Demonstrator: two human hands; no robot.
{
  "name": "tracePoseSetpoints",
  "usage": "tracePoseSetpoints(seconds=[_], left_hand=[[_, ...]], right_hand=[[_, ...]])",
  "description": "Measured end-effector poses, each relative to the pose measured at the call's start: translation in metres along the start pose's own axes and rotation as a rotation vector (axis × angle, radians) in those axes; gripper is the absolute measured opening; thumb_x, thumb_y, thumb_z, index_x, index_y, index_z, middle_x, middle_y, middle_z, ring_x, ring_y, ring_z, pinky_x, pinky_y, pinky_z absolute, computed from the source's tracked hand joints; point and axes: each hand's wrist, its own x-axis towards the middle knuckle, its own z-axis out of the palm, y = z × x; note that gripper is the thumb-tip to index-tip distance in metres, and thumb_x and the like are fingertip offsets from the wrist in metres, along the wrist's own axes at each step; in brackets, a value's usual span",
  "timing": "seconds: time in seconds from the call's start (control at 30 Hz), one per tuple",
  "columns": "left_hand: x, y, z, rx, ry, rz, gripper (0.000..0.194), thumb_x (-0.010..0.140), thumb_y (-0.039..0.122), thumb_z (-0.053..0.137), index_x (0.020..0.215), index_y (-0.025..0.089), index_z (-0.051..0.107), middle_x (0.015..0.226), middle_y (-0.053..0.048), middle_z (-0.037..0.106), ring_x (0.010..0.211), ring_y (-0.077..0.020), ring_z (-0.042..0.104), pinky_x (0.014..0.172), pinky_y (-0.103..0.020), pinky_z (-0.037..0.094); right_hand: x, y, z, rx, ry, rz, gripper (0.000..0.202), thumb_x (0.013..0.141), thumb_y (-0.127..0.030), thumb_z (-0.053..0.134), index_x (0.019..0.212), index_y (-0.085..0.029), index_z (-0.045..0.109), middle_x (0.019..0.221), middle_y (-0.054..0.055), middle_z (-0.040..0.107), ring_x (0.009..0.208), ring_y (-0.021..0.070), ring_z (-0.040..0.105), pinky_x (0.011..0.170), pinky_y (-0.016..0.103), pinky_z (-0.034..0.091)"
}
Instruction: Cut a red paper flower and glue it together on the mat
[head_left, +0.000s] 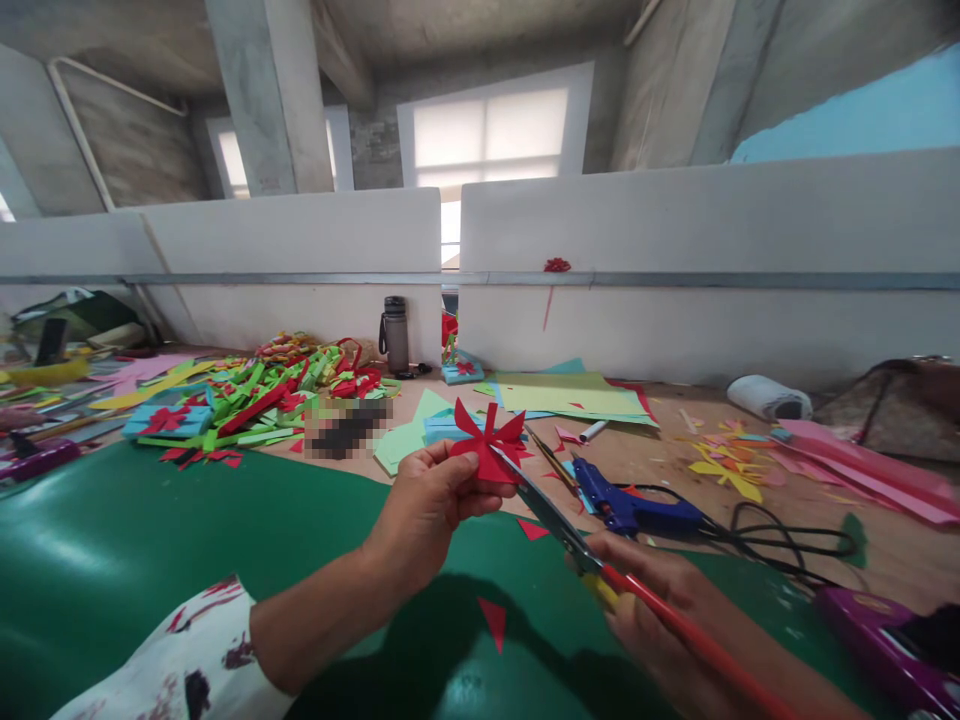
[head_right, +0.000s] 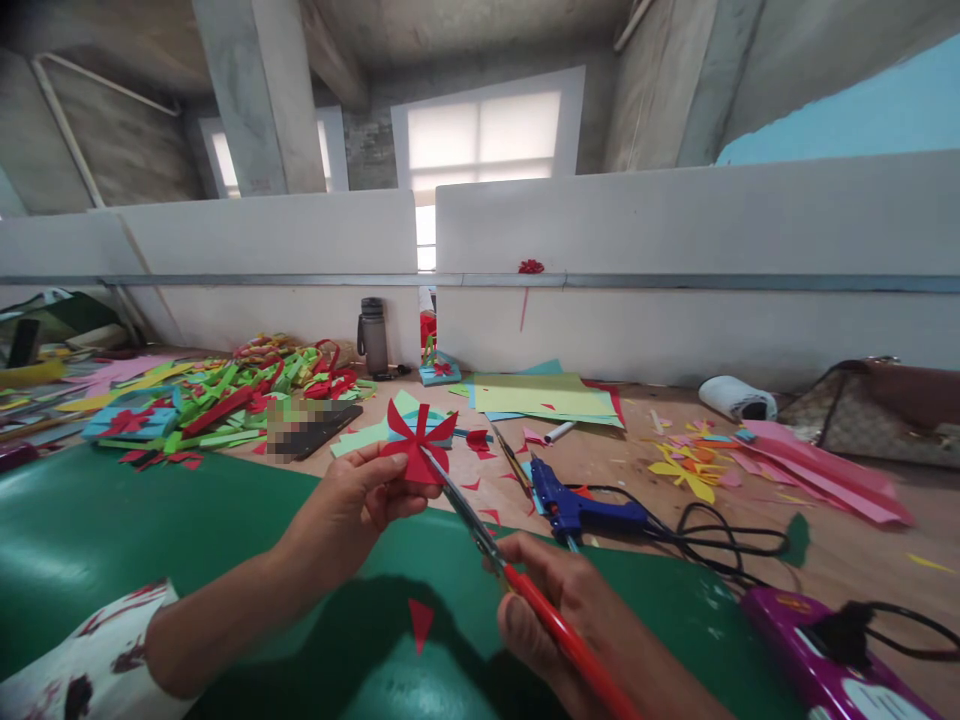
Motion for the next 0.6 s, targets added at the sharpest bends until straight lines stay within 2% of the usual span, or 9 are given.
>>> tracePoseSetpoints(seconds=[0.07,0.27,0.43,0.6], left_hand=[[-0.0002,0.0004,0.0004,0.0,0.0,0.001,0.006,0.078,0.011,0.055,0.082,0.01,0.051,0.069,-0.008,0.067,0.061,-0.0165,0.068,0.055,-0.021,0.054],[-0.0005,0.0014,0.0016,-0.006,0.01,-0.022,0.006,0.078,0.009,0.054,0.082,0.011,0.05,0.069,-0.008,0.067,0.062,-0.0166,0.068,0.055,-0.021,0.053],[-0.0003,0.0005,0.0018,-0.017,0.022,-0.042,0.006,0.078,0.008,0.053,0.082,0.011,0.05,0.068,-0.007,0.067,0.062,-0.0164,0.068,0.055,-0.021,0.053],[-0.0007,0.0001,0.0008,-0.027,0.016,-0.05,0.007,0.076,0.009,0.055,0.079,0.013,0.05,0.065,-0.006,0.066,0.062,-0.017,0.068,0.054,-0.021,0.053]], right_hand=[[-0.0004,-0.0052,0.0016,0.039,-0.001,0.019,0.06,0.072,-0.075,0.043,0.096,-0.023,0.06,0.055,-0.007,0.03,0.046,0.0095,0.028,0.042,0.021,0.028],[-0.001,-0.0108,0.0022,0.087,-0.023,0.027,0.061,0.07,-0.077,0.042,0.092,-0.023,0.059,0.052,-0.007,0.032,0.044,0.0085,0.028,0.041,0.02,0.028],[-0.0025,-0.0111,0.0006,0.065,0.017,0.03,0.063,0.071,-0.077,0.04,0.093,-0.022,0.061,0.055,-0.005,0.034,0.046,0.0096,0.031,0.045,0.022,0.035],[-0.0052,-0.0074,-0.003,0.005,0.009,-0.021,0.059,0.074,-0.073,0.042,0.097,-0.023,0.063,0.059,0.0,0.047,0.053,0.0149,0.048,0.047,0.024,0.042]])
